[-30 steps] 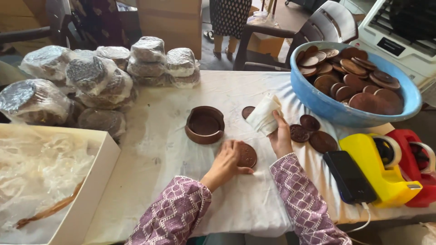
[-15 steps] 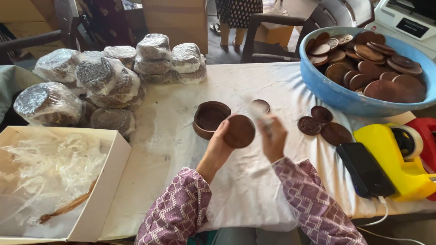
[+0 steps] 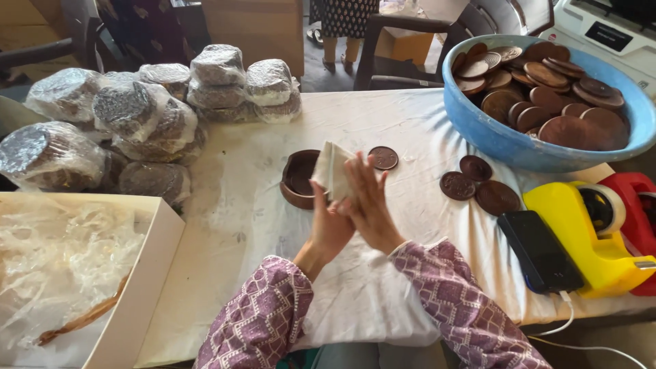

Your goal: Wiping and polishing brown circular coasters before placing them into a holder.

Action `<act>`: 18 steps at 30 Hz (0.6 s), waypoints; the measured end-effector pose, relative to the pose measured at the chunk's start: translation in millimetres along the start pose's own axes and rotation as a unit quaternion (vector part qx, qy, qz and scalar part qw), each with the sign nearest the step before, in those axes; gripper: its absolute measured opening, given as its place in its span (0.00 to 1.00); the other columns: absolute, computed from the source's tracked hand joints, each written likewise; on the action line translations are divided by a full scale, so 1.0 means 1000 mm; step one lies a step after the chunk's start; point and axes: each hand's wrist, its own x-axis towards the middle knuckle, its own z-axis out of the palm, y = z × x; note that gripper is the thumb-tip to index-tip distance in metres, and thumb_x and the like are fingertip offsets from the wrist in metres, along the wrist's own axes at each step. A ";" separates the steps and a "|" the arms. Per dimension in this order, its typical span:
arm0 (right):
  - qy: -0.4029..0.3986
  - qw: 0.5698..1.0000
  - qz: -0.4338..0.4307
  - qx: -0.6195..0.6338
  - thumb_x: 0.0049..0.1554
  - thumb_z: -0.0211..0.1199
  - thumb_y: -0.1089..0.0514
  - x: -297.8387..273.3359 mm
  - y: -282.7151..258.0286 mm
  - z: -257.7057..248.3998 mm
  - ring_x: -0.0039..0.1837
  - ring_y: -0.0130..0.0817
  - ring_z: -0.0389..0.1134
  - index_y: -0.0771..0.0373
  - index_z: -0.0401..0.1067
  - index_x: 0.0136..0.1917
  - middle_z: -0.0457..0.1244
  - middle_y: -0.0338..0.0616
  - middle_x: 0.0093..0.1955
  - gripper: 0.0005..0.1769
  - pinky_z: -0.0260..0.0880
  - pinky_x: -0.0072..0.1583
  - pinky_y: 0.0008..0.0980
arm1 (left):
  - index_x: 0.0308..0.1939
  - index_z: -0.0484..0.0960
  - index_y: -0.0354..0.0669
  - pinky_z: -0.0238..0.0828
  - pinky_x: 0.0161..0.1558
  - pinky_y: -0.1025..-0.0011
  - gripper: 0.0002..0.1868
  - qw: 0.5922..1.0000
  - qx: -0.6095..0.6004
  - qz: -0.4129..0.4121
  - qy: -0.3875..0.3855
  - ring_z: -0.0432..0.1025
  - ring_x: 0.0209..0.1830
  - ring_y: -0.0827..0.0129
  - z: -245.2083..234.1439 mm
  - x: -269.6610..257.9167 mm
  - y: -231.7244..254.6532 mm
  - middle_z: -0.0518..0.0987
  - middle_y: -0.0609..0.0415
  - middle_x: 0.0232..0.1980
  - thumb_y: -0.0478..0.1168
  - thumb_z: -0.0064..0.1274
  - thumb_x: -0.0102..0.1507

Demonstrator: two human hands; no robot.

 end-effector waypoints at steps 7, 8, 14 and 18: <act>-0.074 0.985 -0.144 -0.055 0.63 0.40 0.27 0.004 -0.024 -0.011 0.88 0.39 0.39 0.38 0.60 0.78 0.50 0.36 0.85 0.36 0.16 0.83 0.62 | 0.74 0.64 0.44 0.62 0.66 0.54 0.51 0.989 -0.083 0.117 -0.020 0.69 0.64 0.58 -0.080 0.012 0.008 0.74 0.47 0.65 0.82 0.31 0.67; -0.107 0.989 -0.041 -0.097 0.62 0.45 0.26 0.005 -0.016 -0.011 0.86 0.25 0.47 0.33 0.66 0.71 0.57 0.23 0.77 0.30 0.15 0.86 0.58 | 0.71 0.66 0.41 0.64 0.66 0.55 0.51 0.990 -0.093 0.106 -0.016 0.70 0.63 0.58 -0.068 0.010 0.009 0.75 0.47 0.64 0.83 0.31 0.68; 0.003 1.000 0.001 -0.021 0.69 0.43 0.35 0.003 -0.017 -0.025 0.76 0.29 0.52 0.38 0.61 0.78 0.56 0.31 0.82 0.28 0.30 0.80 0.54 | 0.72 0.68 0.46 0.66 0.67 0.59 0.53 0.999 -0.011 0.027 0.015 0.70 0.64 0.63 -0.003 -0.003 0.006 0.75 0.52 0.64 0.82 0.28 0.61; -0.024 0.998 -0.036 -0.046 0.65 0.41 0.35 0.000 -0.030 -0.010 0.84 0.38 0.41 0.44 0.49 0.84 0.42 0.39 0.89 0.37 0.34 0.79 0.49 | 0.73 0.67 0.53 0.65 0.65 0.55 0.50 0.998 0.008 0.058 0.022 0.69 0.64 0.59 0.009 -0.009 0.023 0.76 0.52 0.65 0.80 0.26 0.60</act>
